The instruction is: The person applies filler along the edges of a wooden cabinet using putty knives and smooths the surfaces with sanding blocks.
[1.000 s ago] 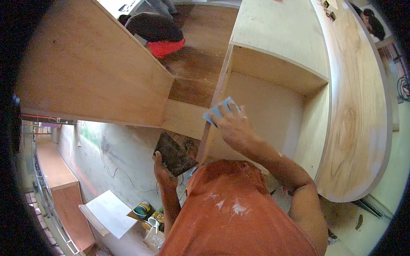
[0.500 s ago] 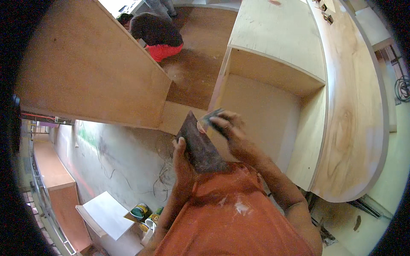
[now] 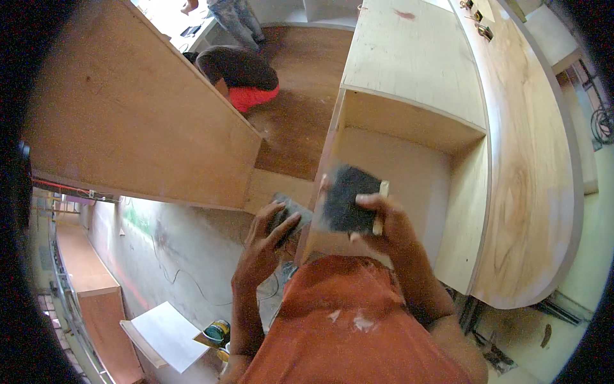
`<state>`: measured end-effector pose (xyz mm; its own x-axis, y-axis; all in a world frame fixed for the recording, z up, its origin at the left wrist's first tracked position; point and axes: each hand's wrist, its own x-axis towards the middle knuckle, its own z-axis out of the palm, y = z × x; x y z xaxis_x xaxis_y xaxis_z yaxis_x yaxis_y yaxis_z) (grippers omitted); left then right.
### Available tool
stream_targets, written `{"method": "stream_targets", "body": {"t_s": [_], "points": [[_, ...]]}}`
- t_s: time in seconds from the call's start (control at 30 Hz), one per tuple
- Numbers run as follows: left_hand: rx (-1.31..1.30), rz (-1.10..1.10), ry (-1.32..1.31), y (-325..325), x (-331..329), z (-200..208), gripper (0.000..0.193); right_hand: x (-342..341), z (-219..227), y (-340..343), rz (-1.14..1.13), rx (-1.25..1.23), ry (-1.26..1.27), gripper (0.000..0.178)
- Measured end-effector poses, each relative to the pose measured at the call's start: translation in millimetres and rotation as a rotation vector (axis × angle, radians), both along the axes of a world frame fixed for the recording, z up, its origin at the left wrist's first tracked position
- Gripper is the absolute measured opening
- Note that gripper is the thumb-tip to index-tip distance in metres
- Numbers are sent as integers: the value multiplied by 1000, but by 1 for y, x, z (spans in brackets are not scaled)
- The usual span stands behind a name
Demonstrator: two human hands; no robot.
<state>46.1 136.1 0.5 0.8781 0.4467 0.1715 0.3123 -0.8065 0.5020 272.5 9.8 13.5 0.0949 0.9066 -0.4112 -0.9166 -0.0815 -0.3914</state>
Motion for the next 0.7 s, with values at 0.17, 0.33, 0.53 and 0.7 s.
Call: {"method": "stream_targets", "body": {"t_s": [0.17, 0.33, 0.53, 0.7], "points": [[-395, 154, -327, -7, -22, -19, 48, 53, -67, 70, -174, 55, -1417, 40], [-505, 259, -474, -21, -19, -29, 46, 66, -98, 110, -183, -5, -2220, 46], [-720, 549, -522, -41, -56, -70, 48, 37, -81, 80, 81, -269, -2442, 49], [-1000, 723, -571, -47, -69, -86, 43, 56, -48, 94, 130, -236, -2549, 43]]}}
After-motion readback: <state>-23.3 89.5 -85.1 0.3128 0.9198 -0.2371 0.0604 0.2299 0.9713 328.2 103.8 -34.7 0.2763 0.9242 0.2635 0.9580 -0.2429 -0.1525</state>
